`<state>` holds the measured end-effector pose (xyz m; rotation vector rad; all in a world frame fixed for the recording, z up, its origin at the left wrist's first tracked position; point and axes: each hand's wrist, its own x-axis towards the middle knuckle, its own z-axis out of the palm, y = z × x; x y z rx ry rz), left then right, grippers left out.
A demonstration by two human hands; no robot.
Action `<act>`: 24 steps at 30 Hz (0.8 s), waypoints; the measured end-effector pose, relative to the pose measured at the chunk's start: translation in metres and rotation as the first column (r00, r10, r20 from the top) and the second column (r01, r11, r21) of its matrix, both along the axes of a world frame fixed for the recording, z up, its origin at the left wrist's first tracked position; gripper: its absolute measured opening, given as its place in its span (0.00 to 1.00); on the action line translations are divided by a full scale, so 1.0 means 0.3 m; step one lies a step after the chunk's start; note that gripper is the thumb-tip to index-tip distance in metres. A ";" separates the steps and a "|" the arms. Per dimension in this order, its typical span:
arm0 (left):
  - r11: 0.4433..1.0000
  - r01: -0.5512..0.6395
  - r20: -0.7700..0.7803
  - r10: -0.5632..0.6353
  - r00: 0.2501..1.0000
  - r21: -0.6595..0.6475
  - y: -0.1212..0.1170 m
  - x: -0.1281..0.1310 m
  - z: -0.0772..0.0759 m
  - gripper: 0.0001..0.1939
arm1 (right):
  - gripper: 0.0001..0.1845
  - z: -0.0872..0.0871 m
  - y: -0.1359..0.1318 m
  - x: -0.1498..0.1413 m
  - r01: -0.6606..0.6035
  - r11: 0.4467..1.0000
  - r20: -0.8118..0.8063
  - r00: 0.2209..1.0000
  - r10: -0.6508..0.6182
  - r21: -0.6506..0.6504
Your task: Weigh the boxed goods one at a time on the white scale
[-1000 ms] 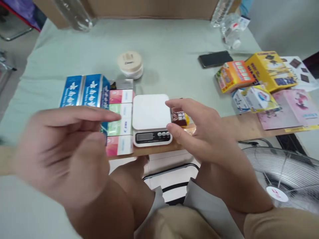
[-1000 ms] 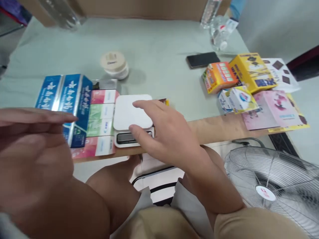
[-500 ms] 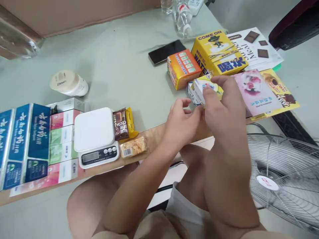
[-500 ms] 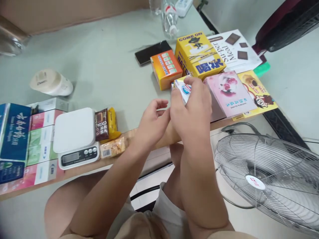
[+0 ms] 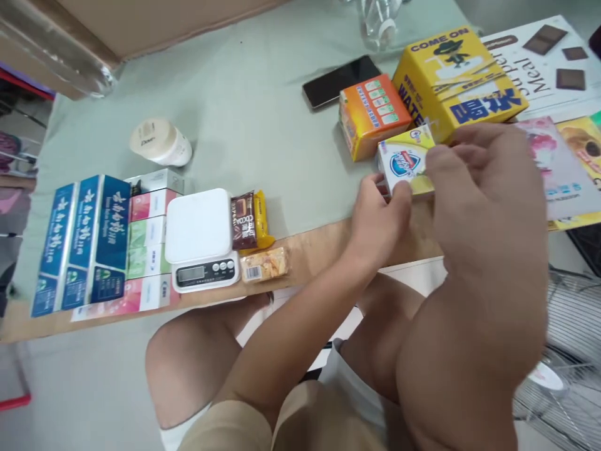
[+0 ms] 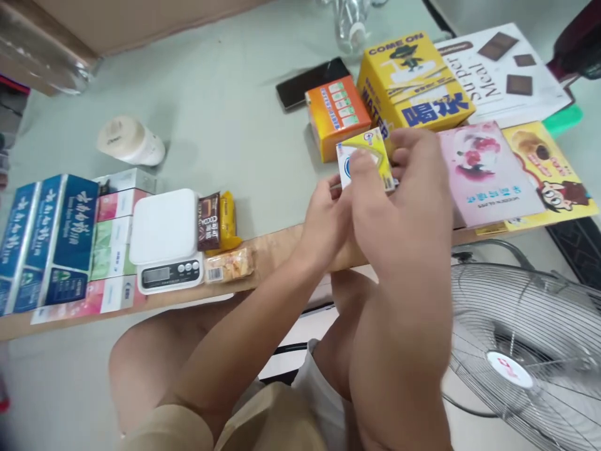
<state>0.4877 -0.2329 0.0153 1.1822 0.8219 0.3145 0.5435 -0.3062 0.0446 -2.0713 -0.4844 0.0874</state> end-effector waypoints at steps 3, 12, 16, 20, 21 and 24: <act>0.999 -0.021 0.086 0.019 0.996 0.026 0.057 -0.144 0.071 0.14 | 0.18 0.072 0.054 -0.088 0.044 0.999 -0.016 0.999 -0.044 0.012; 0.768 0.094 -0.135 -0.009 0.991 0.633 0.347 -0.779 0.222 0.16 | 0.28 0.039 0.293 -0.435 -0.455 0.762 -0.261 0.751 0.607 0.462; 0.452 -0.017 -0.169 0.366 0.915 0.892 0.496 -1.046 0.242 0.20 | 0.33 0.028 0.421 -0.574 -0.522 0.761 -0.398 0.651 0.647 0.384; 0.448 0.099 -0.362 0.554 0.750 0.888 0.636 -1.229 0.207 0.25 | 0.36 -0.002 0.600 -0.636 -0.593 0.756 -0.430 0.627 0.649 0.277; 0.508 0.149 -0.456 0.560 0.692 0.848 0.659 -1.251 0.196 0.27 | 0.36 -0.014 0.655 -0.644 -0.608 0.753 -0.425 0.629 0.651 0.253; 0.672 0.245 -0.676 0.511 0.531 0.699 0.691 -1.274 0.174 0.33 | 0.36 -0.057 0.818 -0.663 -0.645 0.733 -0.391 0.631 0.670 0.215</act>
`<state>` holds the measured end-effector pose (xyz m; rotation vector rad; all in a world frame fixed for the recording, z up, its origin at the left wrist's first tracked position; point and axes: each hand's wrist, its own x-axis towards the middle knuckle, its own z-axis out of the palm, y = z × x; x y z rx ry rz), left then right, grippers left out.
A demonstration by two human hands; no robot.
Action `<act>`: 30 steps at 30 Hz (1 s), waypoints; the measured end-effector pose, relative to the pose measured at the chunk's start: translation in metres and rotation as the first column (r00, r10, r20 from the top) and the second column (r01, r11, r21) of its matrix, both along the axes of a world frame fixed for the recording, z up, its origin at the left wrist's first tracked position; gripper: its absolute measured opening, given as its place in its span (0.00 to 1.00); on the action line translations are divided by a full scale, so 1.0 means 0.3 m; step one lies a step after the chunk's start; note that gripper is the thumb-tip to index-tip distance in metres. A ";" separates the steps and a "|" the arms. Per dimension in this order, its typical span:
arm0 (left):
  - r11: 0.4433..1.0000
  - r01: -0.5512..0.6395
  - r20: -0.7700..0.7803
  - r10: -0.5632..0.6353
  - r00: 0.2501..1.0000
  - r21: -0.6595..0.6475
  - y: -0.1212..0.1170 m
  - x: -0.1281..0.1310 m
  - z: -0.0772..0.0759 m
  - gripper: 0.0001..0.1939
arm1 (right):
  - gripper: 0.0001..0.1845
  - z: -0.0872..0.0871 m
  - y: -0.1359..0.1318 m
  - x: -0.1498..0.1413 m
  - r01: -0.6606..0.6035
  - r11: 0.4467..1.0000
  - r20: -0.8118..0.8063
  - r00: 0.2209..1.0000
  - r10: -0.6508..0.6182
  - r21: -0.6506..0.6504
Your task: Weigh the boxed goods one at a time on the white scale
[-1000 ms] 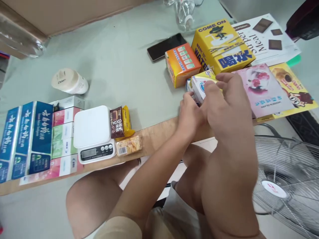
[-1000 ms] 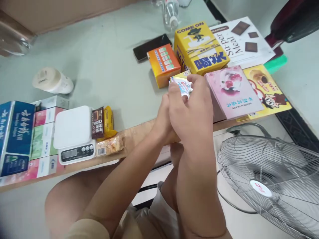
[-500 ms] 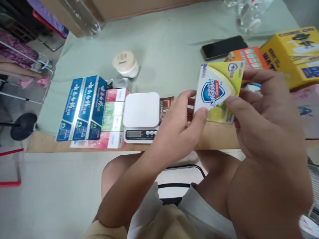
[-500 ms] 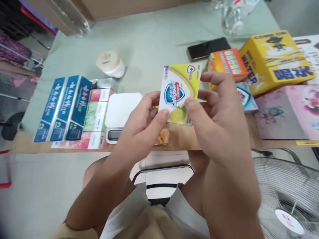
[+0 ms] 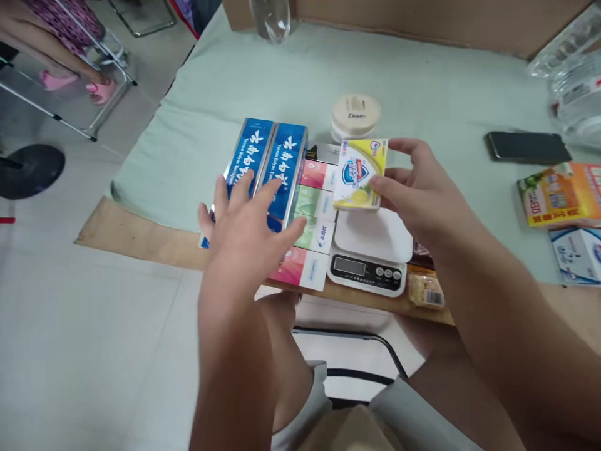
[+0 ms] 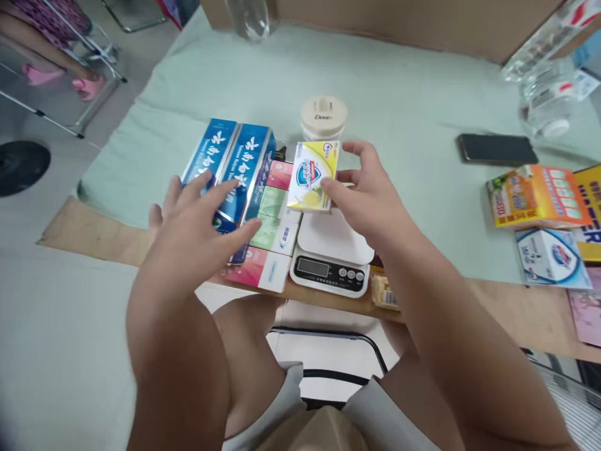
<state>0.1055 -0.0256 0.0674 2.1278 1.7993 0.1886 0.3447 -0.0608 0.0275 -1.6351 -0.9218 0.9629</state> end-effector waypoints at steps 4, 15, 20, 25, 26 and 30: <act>0.996 0.000 -0.031 -0.003 1.000 -0.090 -0.001 0.008 -0.003 0.36 | 0.34 -0.050 0.148 -0.029 -0.024 1.000 0.014 1.000 0.024 -0.002; 0.997 0.060 -0.010 -0.061 0.998 -0.048 0.005 -0.018 -0.015 0.34 | 0.24 -0.027 0.171 -0.086 -0.017 0.982 0.333 0.939 0.080 -0.187; 0.997 0.066 -0.021 -0.066 0.998 -0.033 -0.004 -0.020 -0.013 0.32 | 0.26 -0.030 0.177 -0.077 0.005 0.971 0.453 0.885 0.107 -0.240; 0.997 0.072 0.001 -0.072 0.997 -0.017 -0.003 -0.023 -0.024 0.31 | 0.26 0.000 0.163 -0.075 -0.027 0.970 0.278 0.956 0.096 -0.243; 0.998 0.067 0.023 -0.066 0.998 -0.015 -0.003 -0.025 -0.027 0.31 | 0.26 0.014 0.140 -0.072 -0.009 0.976 0.256 0.964 0.066 -0.216; 0.974 -0.057 0.364 -0.027 0.931 0.220 -0.023 -0.032 -0.027 0.22 | 0.21 0.069 -0.058 -0.033 0.008 0.999 0.151 0.988 -0.015 0.046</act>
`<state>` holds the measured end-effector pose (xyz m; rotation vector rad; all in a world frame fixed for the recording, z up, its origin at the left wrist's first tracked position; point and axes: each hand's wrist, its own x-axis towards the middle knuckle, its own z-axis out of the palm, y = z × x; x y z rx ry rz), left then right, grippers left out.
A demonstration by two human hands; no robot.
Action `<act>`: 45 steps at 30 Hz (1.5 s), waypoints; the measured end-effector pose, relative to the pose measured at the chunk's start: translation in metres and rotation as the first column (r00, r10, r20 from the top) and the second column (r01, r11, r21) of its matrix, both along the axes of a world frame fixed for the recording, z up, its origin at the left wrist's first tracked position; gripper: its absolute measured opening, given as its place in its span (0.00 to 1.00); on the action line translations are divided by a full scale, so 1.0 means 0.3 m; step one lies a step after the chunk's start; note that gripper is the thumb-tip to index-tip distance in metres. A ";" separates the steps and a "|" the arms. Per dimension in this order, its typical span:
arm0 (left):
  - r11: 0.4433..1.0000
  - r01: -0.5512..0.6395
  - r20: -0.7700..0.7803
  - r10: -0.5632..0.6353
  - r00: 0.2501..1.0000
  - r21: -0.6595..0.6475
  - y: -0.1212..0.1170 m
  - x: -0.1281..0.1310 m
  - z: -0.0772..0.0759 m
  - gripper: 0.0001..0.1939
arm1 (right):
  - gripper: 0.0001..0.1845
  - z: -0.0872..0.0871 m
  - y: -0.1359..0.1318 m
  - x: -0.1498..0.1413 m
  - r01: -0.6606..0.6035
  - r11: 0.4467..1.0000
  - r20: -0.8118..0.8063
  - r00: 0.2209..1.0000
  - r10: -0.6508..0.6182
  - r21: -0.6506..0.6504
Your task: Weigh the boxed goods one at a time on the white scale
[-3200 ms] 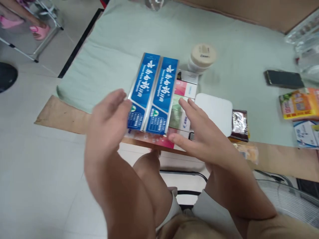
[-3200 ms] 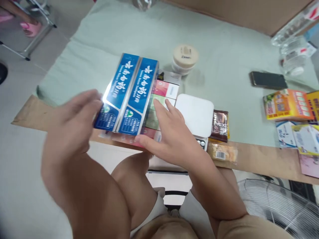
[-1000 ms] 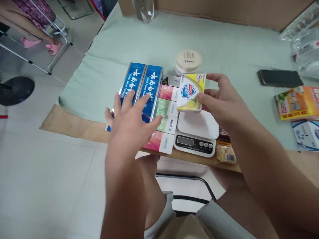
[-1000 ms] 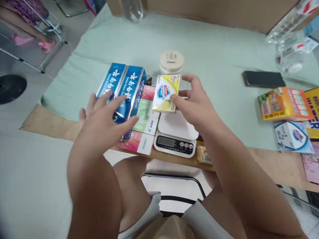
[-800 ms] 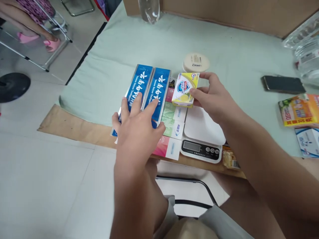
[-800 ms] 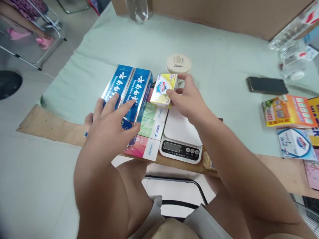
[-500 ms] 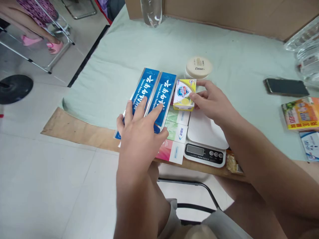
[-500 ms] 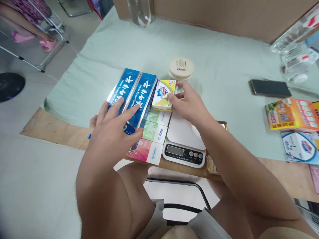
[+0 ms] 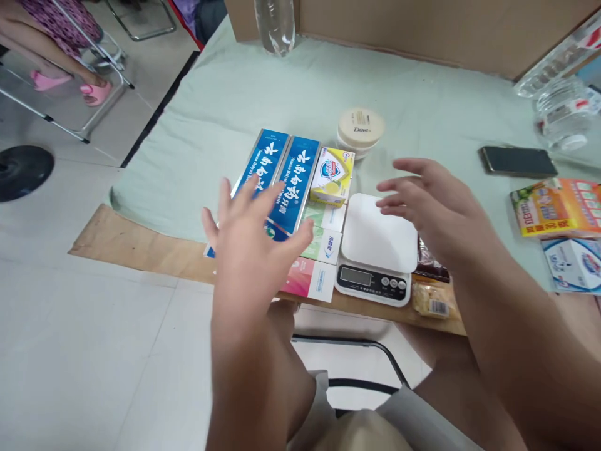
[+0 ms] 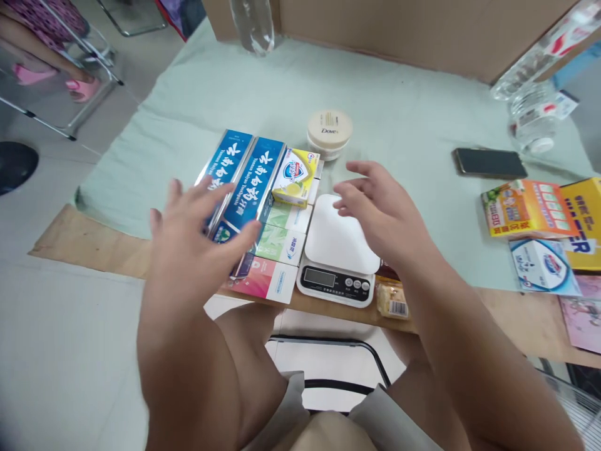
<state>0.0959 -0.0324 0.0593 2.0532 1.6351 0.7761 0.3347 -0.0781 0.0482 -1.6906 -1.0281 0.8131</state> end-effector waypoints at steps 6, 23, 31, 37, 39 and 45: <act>0.930 0.148 0.714 -0.355 0.603 0.337 -0.102 0.109 0.034 0.08 | 0.04 -0.059 -0.307 0.163 0.290 0.899 -0.011 0.953 -0.303 0.327; 0.577 0.795 0.526 -0.625 0.578 -0.187 -0.610 0.985 -0.095 0.05 | 0.29 -0.208 -0.577 0.646 0.657 0.715 0.732 0.605 -0.312 -0.238; 0.719 0.601 0.528 -0.379 0.760 -0.348 -0.656 1.141 -0.174 0.11 | 0.31 -0.147 -0.635 0.717 0.615 0.714 0.544 0.745 -0.386 -0.335; 0.629 0.652 0.653 -0.286 0.701 -0.424 -0.620 1.094 -0.157 0.20 | 0.30 -0.078 -0.626 0.614 0.471 0.860 0.419 0.833 -0.360 -0.198; 0.687 0.636 0.657 -0.303 0.691 -0.352 -0.598 1.027 -0.120 0.20 | 0.32 -0.053 -0.609 0.544 0.412 0.910 0.434 0.829 -0.352 -0.048; 0.754 0.604 0.715 -0.270 0.645 -0.260 -0.487 0.691 0.043 0.18 | 0.24 0.004 -0.502 0.268 0.184 0.953 0.270 0.931 -0.248 0.240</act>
